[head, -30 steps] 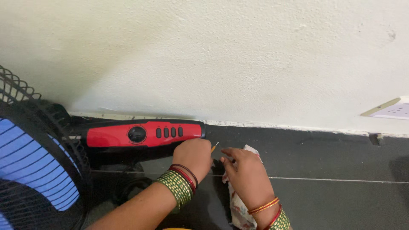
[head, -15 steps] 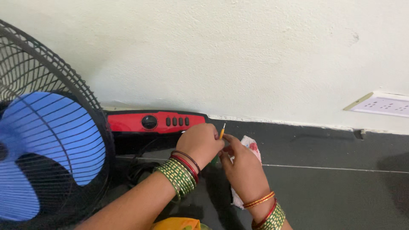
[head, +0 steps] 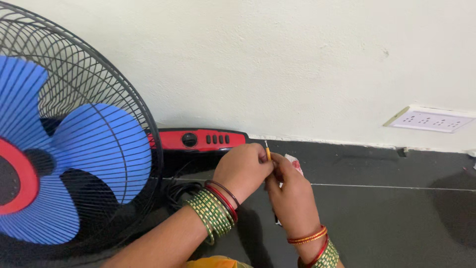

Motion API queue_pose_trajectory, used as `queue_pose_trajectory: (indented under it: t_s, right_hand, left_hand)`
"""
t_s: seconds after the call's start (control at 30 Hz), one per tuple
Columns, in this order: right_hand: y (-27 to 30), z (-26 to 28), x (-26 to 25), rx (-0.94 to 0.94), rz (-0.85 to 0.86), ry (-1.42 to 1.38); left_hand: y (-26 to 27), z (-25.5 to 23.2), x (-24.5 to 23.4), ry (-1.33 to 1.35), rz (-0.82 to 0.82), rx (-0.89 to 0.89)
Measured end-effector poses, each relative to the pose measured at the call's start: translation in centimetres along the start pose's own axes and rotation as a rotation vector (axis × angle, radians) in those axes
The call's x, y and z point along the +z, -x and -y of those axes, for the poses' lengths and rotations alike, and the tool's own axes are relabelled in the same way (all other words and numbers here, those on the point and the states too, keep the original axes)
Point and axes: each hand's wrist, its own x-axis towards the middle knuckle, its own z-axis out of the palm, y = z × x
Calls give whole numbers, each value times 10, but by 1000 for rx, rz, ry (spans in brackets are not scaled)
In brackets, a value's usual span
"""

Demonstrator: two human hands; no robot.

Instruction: The person removes the front grill of a table fan by hand, then uses a screwdriver to loosen and remove the central hub nut. The fan blades and rear grill remain attached to the motor housing.

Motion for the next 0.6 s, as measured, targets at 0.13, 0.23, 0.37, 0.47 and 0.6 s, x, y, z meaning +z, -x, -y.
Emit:
queue_pose_trajectory:
  t_s: [0.13, 0.23, 0.37, 0.47, 0.6]
  right_hand:
    - [9, 21, -5, 106, -63, -62]
    - [15, 39, -6, 101, -103, -98]
    - [25, 62, -2, 126, -129, -128]
    - [32, 81, 6, 42, -183, -67]
    - [40, 110, 14, -212, -249, 90]
  left_hand:
    - [16, -9, -15, 52, -59, 78]
    - [27, -13, -29, 109, -138, 132]
    - [44, -13, -51, 144, -141, 136]
    - [57, -10, -73, 160, -145, 158]
    - [78, -6, -104, 169, -169, 182]
